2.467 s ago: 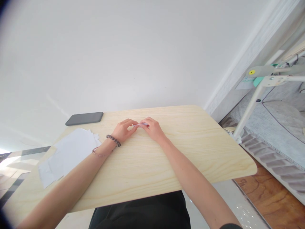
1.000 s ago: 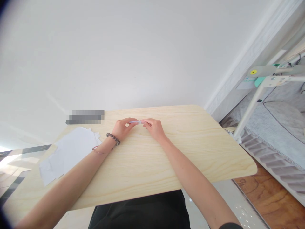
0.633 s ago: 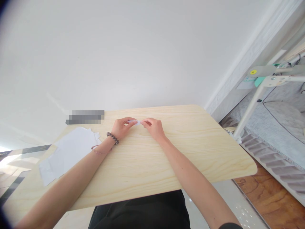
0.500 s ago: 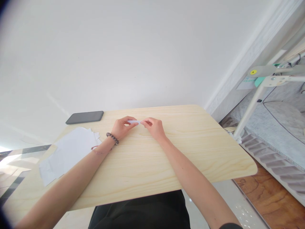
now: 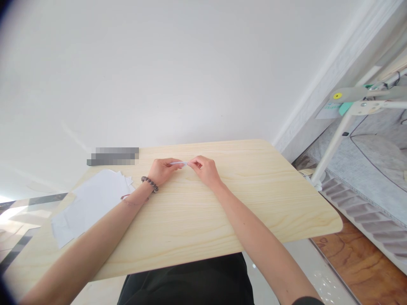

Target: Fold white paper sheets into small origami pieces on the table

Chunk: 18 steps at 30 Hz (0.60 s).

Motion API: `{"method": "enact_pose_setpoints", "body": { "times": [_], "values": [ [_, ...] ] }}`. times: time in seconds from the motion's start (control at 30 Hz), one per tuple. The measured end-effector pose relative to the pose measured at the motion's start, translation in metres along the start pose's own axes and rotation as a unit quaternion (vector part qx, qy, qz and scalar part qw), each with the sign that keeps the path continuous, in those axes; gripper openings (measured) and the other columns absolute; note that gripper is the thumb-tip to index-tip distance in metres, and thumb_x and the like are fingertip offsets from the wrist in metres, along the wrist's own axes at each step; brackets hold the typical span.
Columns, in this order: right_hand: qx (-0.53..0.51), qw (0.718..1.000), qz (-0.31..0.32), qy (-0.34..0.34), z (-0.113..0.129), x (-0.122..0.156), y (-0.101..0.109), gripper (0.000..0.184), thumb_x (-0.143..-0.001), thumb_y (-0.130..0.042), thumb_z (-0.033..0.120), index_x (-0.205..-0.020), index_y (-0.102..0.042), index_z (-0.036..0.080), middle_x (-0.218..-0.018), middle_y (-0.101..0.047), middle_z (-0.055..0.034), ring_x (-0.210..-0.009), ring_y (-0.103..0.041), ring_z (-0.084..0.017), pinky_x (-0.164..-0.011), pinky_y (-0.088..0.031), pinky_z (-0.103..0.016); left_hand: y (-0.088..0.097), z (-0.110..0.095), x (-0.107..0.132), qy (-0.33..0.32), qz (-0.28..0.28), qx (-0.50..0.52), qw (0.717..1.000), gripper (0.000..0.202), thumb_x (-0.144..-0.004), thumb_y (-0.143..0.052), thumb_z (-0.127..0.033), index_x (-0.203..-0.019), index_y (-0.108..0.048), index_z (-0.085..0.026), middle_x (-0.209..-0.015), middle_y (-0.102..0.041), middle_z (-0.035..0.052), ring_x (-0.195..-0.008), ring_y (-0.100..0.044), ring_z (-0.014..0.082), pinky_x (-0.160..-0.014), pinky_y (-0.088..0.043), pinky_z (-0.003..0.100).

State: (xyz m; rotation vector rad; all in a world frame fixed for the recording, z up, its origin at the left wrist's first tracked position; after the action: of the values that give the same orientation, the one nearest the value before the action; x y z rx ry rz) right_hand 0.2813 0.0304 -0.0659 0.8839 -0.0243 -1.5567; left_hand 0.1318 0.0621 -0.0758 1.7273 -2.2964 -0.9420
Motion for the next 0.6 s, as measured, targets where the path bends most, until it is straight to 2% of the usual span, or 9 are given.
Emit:
{"method": "enact_pose_setpoints", "body": {
  "times": [0.13, 0.3, 0.5, 0.6],
  "values": [
    [-0.019, 1.0, -0.013, -0.02, -0.003, 0.0, 0.003, 0.022, -0.077, -0.05, 0.036, -0.077, -0.063, 0.018, -0.071, -0.063, -0.002, -0.066, -0.057, -0.012, -0.061, -0.044, -0.023, -0.005, 0.0, 0.0, 0.001, 0.034, 0.054, 0.998, 0.042, -0.076, -0.047, -0.049, -0.098, -0.064, -0.018, -0.089, -0.067, 0.0037, -0.066, -0.061, 0.014, -0.063, -0.047, 0.024],
    [-0.014, 1.0, 0.0, -0.021, -0.001, 0.0, 0.001, 0.023, -0.079, -0.047, 0.036, -0.077, -0.062, 0.018, -0.068, -0.063, -0.0013, -0.066, -0.057, -0.012, -0.06, -0.044, -0.022, -0.001, -0.001, -0.001, -0.007, 0.009, 0.035, 0.999, 0.041, -0.075, -0.049, -0.05, -0.092, -0.066, -0.017, -0.081, -0.068, 0.0048, -0.068, -0.061, 0.0162, -0.064, -0.047, 0.026],
    [-0.047, 0.999, -0.015, -0.021, -0.001, 0.001, 0.003, 0.022, -0.077, -0.051, 0.036, -0.077, -0.061, 0.017, -0.068, -0.063, -0.002, -0.064, -0.058, -0.011, -0.062, -0.046, -0.023, -0.003, 0.012, -0.003, 0.065, 0.008, 0.148, 0.987, 0.048, -0.066, -0.061, -0.047, -0.101, -0.059, -0.014, -0.08, -0.067, 0.0084, -0.072, -0.063, 0.0182, -0.066, -0.051, 0.03],
    [-0.036, 0.999, -0.028, -0.013, 0.001, 0.001, 0.005, 0.023, -0.076, -0.052, 0.038, -0.077, -0.062, 0.017, -0.071, -0.063, -0.0028, -0.065, -0.058, -0.012, -0.062, -0.047, -0.024, -0.005, 0.017, -0.003, 0.093, 0.016, 0.205, 0.974, 0.047, -0.069, -0.057, -0.049, -0.097, -0.058, -0.011, -0.086, -0.066, 0.0125, -0.077, -0.063, 0.0205, -0.063, -0.053, 0.03]
  ]
}}
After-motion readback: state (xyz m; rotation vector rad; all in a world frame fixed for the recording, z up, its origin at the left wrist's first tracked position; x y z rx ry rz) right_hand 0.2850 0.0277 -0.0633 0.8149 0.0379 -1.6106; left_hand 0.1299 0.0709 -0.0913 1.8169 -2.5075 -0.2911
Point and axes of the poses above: each hand's wrist, its own x-axis away from the middle knuckle, its own y-axis out of the back of the hand, z = x × y, the point moved 7 cm from there along -x, towards the middle knuckle
